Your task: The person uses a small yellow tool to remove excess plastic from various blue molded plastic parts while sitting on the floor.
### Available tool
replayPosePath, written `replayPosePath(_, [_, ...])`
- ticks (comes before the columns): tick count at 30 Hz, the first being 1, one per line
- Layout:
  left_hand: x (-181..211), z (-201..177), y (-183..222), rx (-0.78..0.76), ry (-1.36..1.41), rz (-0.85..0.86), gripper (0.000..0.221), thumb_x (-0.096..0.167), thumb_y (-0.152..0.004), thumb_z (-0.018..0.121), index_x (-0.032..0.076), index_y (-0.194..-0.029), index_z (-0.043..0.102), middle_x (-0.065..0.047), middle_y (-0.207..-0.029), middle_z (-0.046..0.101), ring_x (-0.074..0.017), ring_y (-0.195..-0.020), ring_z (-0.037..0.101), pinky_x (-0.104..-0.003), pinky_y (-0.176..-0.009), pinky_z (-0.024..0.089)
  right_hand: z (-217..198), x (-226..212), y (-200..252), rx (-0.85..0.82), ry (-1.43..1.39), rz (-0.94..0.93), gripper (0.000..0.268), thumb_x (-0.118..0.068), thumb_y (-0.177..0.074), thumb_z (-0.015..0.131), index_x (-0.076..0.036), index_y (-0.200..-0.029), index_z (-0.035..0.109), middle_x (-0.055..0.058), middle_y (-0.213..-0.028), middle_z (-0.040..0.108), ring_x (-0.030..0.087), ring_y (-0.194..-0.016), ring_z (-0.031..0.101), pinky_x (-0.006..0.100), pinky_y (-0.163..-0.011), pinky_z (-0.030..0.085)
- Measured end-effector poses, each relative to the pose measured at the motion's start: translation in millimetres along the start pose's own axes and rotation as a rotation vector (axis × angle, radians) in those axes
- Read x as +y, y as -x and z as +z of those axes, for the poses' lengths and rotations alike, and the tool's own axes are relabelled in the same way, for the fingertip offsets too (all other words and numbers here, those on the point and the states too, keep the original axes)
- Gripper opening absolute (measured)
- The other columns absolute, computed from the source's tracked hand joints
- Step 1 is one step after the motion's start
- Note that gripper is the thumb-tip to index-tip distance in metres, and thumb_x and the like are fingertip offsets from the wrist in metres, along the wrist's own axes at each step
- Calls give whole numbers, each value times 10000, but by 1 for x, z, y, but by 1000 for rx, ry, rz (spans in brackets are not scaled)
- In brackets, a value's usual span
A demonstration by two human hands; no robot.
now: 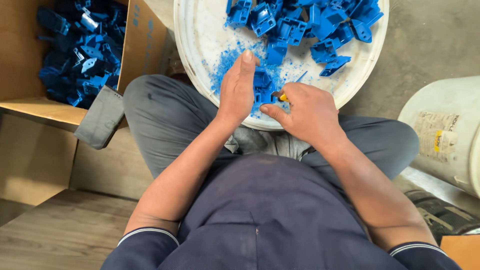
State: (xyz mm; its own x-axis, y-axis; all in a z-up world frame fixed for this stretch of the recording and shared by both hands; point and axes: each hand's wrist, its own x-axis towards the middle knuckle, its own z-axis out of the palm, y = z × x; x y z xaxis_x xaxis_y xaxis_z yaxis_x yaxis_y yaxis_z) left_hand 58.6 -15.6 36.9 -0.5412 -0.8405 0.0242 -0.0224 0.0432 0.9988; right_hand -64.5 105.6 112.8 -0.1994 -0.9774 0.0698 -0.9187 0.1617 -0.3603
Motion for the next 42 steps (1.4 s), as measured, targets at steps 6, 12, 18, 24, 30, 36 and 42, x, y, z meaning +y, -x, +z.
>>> replayPosePath(6, [4,-7,-2,-85,6,-25,600,543,-1109,290,40,-979,589,-94,-859,582,-224,-797,546,-338,-789,485,8,-5,2,-4,-19,20,510,-563,-870,764,-56,-887,713,129,-757,667,338,-706,660,446,-607,491])
replayPosePath(12, [-1,-7,0,-102,14,-8,613,562,-1108,285,48,-970,590,-79,-852,571,-215,-797,543,-329,-788,483,16,-5,4,-16,-11,22,502,-546,-889,765,-53,-838,686,126,-742,658,350,-706,651,449,-607,484])
replayPosePath(18, [-15,-1,-3,-104,102,-32,502,477,-1121,377,40,-1001,590,-39,-854,542,-142,-814,492,-304,-775,471,23,-5,9,-11,-39,50,460,-493,-926,747,-68,-769,666,115,-716,648,346,-697,645,463,-595,467])
replayPosePath(24, [-19,-3,-5,-110,375,-95,381,381,-1134,431,56,-1043,608,37,-915,521,-76,-856,436,-251,-779,417,29,5,13,-21,-183,26,457,-433,-931,773,-41,-756,614,132,-682,606,353,-669,621,459,-593,451])
replayPosePath(30, [-7,-4,-2,-109,367,-22,369,372,-1147,419,65,-1097,618,27,-961,517,-71,-901,423,-240,-838,391,23,8,15,-8,-455,248,371,-345,-822,870,-34,-884,676,61,-621,566,202,-543,560,333,-551,453])
replayPosePath(36, [-5,3,3,-85,339,-15,400,403,-1154,405,63,-1117,613,13,-959,512,-86,-899,433,-253,-846,399,29,9,21,108,-559,189,496,-319,-799,914,-26,-1078,627,44,-721,596,135,-629,579,296,-594,470])
replayPosePath(42, [-8,11,7,-36,290,-18,485,462,-1149,344,65,-1137,622,2,-939,557,-89,-861,470,-268,-808,431,32,8,23,151,-512,193,561,-346,-766,944,-27,-1071,598,52,-762,612,146,-649,580,299,-612,477])
